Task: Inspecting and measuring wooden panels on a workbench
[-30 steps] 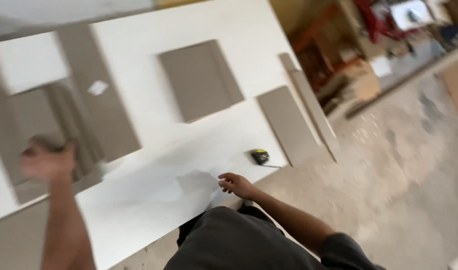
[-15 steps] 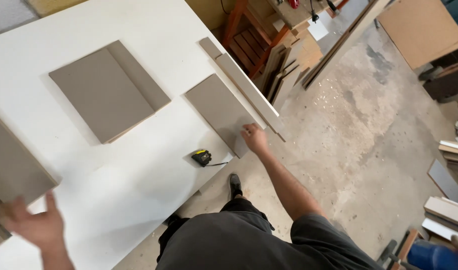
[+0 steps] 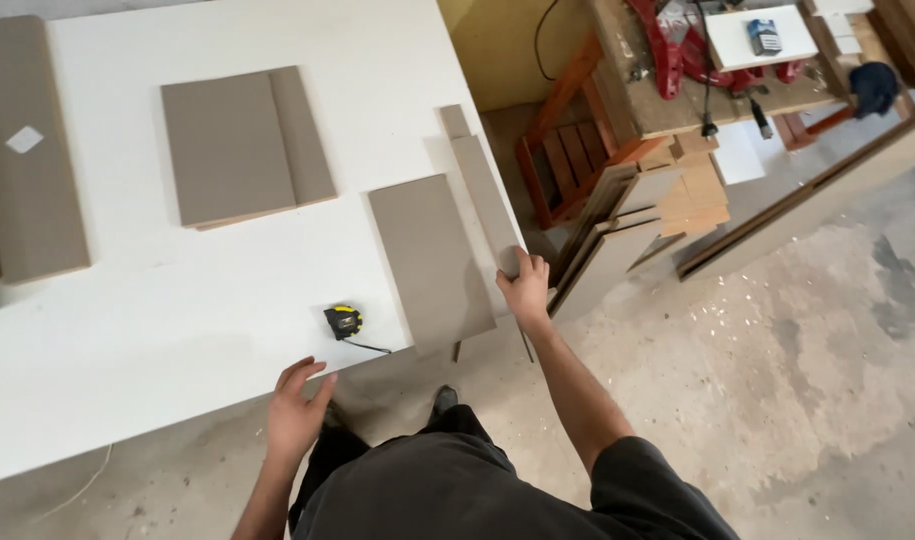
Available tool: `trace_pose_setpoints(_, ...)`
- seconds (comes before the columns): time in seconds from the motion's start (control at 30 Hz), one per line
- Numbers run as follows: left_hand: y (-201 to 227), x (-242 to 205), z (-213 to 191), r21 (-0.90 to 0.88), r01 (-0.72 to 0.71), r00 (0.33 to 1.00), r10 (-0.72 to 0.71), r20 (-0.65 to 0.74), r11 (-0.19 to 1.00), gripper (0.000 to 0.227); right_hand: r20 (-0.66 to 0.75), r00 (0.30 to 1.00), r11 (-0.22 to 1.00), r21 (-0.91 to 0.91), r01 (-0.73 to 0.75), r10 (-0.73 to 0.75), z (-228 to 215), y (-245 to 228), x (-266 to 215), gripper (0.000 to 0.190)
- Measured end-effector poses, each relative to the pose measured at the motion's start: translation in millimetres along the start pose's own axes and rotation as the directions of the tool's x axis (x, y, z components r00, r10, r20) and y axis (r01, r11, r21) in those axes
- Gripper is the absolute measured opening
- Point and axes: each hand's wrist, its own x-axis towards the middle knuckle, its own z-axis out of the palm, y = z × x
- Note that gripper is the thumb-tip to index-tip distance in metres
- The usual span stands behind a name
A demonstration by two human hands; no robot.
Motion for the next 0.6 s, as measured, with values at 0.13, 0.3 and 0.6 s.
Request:
trace_pose_setpoints(0.13, 77, 5, -11, -0.453, 0.002, 0.999, -0.025, -0.046, 0.891, 0.039, -0.046, 0.992, 0.95, 0.286, 0.125, -0.117, -51, -85, -11, 0.064)
trace_pose_setpoints(0.3, 99, 80, -14, -0.843, -0.309, 0.95, 0.182, -0.253, 0.44, 0.062, 0.008, 0.929, 0.765, 0.57, 0.3, -0.37, -78, -213, -59, 0.068)
trace_pose_setpoints(0.6, 123, -3, -84, -0.824, -0.546, 0.837, 0.133, -0.53, 0.15, 0.061, -0.164, 0.707, 0.378, 0.75, 0.542, -0.688, -126, -384, -54, 0.035)
